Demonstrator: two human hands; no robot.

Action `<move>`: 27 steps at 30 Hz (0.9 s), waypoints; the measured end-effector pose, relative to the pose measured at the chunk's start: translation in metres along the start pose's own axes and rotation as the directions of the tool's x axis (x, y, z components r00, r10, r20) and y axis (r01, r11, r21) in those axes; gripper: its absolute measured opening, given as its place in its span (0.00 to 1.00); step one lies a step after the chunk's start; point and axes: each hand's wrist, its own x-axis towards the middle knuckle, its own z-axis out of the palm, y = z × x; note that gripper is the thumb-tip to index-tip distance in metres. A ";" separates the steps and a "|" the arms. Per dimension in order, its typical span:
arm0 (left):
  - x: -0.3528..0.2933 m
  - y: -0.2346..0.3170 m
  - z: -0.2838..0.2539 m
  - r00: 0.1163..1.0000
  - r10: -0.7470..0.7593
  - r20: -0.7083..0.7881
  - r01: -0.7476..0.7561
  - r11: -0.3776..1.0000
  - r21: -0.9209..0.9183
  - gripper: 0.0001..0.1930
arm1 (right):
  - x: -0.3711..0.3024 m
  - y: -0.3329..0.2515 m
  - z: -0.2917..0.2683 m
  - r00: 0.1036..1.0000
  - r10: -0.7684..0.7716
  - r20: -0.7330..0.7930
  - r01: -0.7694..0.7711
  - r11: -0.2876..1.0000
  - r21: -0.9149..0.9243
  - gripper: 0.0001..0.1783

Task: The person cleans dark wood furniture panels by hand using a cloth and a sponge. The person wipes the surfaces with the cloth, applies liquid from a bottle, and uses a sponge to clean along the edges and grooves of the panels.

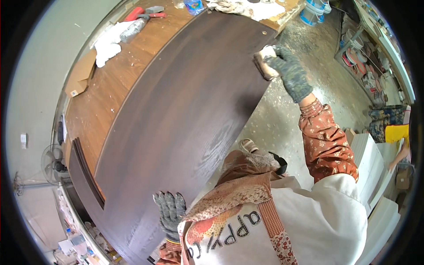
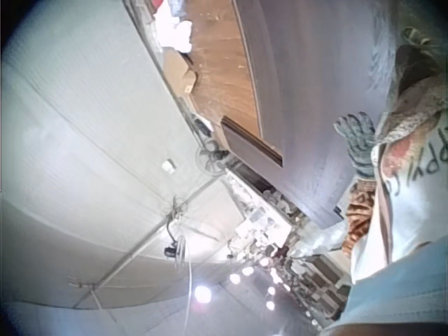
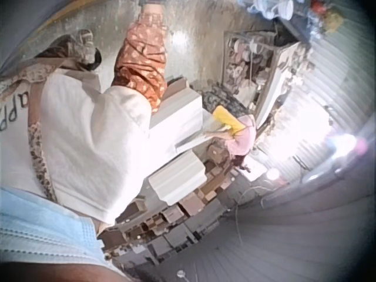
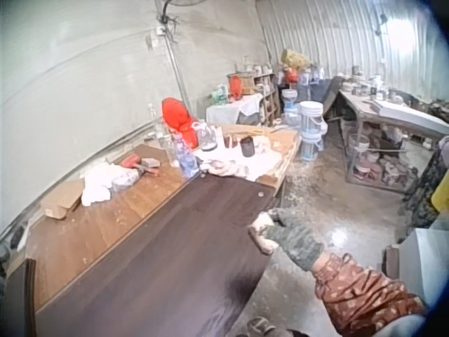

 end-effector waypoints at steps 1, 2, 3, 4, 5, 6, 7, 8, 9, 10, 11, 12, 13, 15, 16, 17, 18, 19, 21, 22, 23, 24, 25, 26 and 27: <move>0.001 -0.009 0.001 1.000 0.007 0.022 -0.006 1.000 -0.025 0.21 | -0.004 -0.001 -0.008 0.993 0.106 0.045 -0.112 0.982 0.150 0.19; 0.007 -0.012 -0.003 1.000 0.012 0.019 -0.012 0.999 -0.034 0.21 | -0.009 0.001 -0.014 0.993 0.108 0.037 -0.112 0.983 0.143 0.19; 0.020 -0.018 -0.011 0.998 0.006 0.057 -0.001 0.997 -0.079 0.24 | -0.013 0.004 -0.019 0.986 0.165 0.030 -0.160 0.875 0.456 0.17; 0.026 -0.023 -0.014 0.996 0.003 0.094 0.009 0.992 -0.123 0.26 | -0.018 0.006 -0.023 0.976 0.213 0.038 -0.175 0.671 0.721 0.15; 0.024 -0.029 -0.011 0.988 -0.021 0.156 0.041 0.991 -0.126 0.34 | -0.023 0.011 -0.024 0.962 0.274 0.019 -0.174 0.557 0.812 0.14; 0.025 -0.034 -0.010 0.990 -0.010 0.144 0.029 0.991 -0.131 0.34 | -0.030 0.015 -0.023 0.963 0.269 0.003 -0.159 0.563 0.811 0.14; 0.031 -0.039 -0.009 0.987 -0.009 0.161 0.029 0.993 -0.117 0.33 | -0.039 0.017 -0.021 0.948 0.314 -0.056 -0.140 0.569 0.811 0.15; 0.037 -0.042 -0.007 0.984 -0.010 0.179 0.029 0.994 -0.103 0.32 | -0.044 0.018 -0.022 0.927 0.358 -0.115 -0.122 0.575 0.809 0.16; 0.045 -0.044 -0.005 0.992 0.007 0.128 0.005 0.996 -0.091 0.33 | -0.046 0.017 -0.025 0.927 0.353 -0.128 -0.109 0.579 0.808 0.16; 0.049 -0.046 -0.002 0.992 0.013 0.122 -0.002 0.995 -0.097 0.33 | -0.049 0.013 -0.027 0.932 0.334 -0.142 -0.099 0.610 0.786 0.17; 0.052 -0.050 0.001 0.992 0.020 0.128 -0.006 0.994 -0.108 0.34 | -0.051 0.009 -0.028 0.936 0.316 -0.154 -0.090 0.640 0.763 0.18; 0.055 -0.053 0.004 0.990 0.025 0.135 -0.008 0.993 -0.119 0.35 | -0.053 0.006 -0.029 0.941 0.298 -0.163 -0.084 0.669 0.739 0.19; 0.060 -0.053 0.006 0.991 0.026 0.134 -0.010 0.992 -0.123 0.35 | -0.053 0.005 -0.030 0.940 0.297 -0.166 -0.082 0.672 0.736 0.19; 0.070 -0.053 0.004 0.991 0.023 0.135 -0.002 0.988 -0.153 0.36 | -0.048 0.001 -0.030 0.938 0.134 -0.320 0.017 0.903 0.429 0.17; 0.073 -0.051 0.005 0.991 0.018 0.134 0.003 0.989 -0.151 0.36 | -0.048 -0.002 -0.032 0.940 0.131 -0.316 0.018 0.903 0.429 0.17; 0.076 -0.048 0.006 0.992 -0.003 0.130 0.023 0.987 -0.159 0.35 | -0.050 -0.008 -0.036 0.930 0.039 -0.365 0.077 0.951 0.299 0.17; 0.076 -0.047 0.006 0.991 -0.030 0.129 0.051 0.985 -0.163 0.35 | -0.051 -0.015 -0.035 0.917 -0.058 -0.394 0.133 0.977 0.166 0.17; 0.077 -0.046 0.005 0.991 -0.040 0.132 0.061 0.985 -0.161 0.35 | -0.055 -0.030 -0.029 0.909 -0.079 -0.409 0.162 0.972 0.173 0.18; 0.078 -0.045 0.006 0.994 -0.031 0.101 0.048 0.983 -0.176 0.37 | -0.065 -0.036 -0.014 0.927 -0.090 -0.364 0.132 0.987 0.093 0.17; 0.080 -0.044 0.005 0.994 -0.038 0.099 0.055 0.982 -0.179 0.37 | -0.067 -0.039 -0.012 0.939 -0.098 -0.331 0.107 0.994 0.009 0.16; 0.081 -0.044 0.005 0.994 -0.040 0.106 0.057 0.985 -0.165 0.37 | -0.065 -0.013 -0.010 0.930 -0.218 -0.297 0.205 0.976 -0.074 0.17; 0.079 -0.045 0.003 0.991 -0.057 0.120 0.073 0.988 -0.137 0.37 | -0.070 -0.020 0.003 0.935 -0.223 -0.277 0.214 0.975 -0.063 0.17; 0.078 -0.046 0.005 0.990 -0.070 0.119 0.086 0.987 -0.138 0.37 | -0.085 -0.031 0.021 0.964 -0.216 -0.157 0.218 0.976 -0.009 0.16; 0.079 -0.046 0.005 0.989 -0.073 0.126 0.090 0.986 -0.139 0.38 | -0.097 -0.041 0.034 0.976 -0.213 -0.039 0.214 0.976 0.044 0.15; 0.080 -0.046 0.005 0.988 -0.072 0.133 0.091 0.986 -0.141 0.38 | -0.103 -0.033 0.043 0.854 -0.516 0.072 0.516 0.818 -0.254 0.15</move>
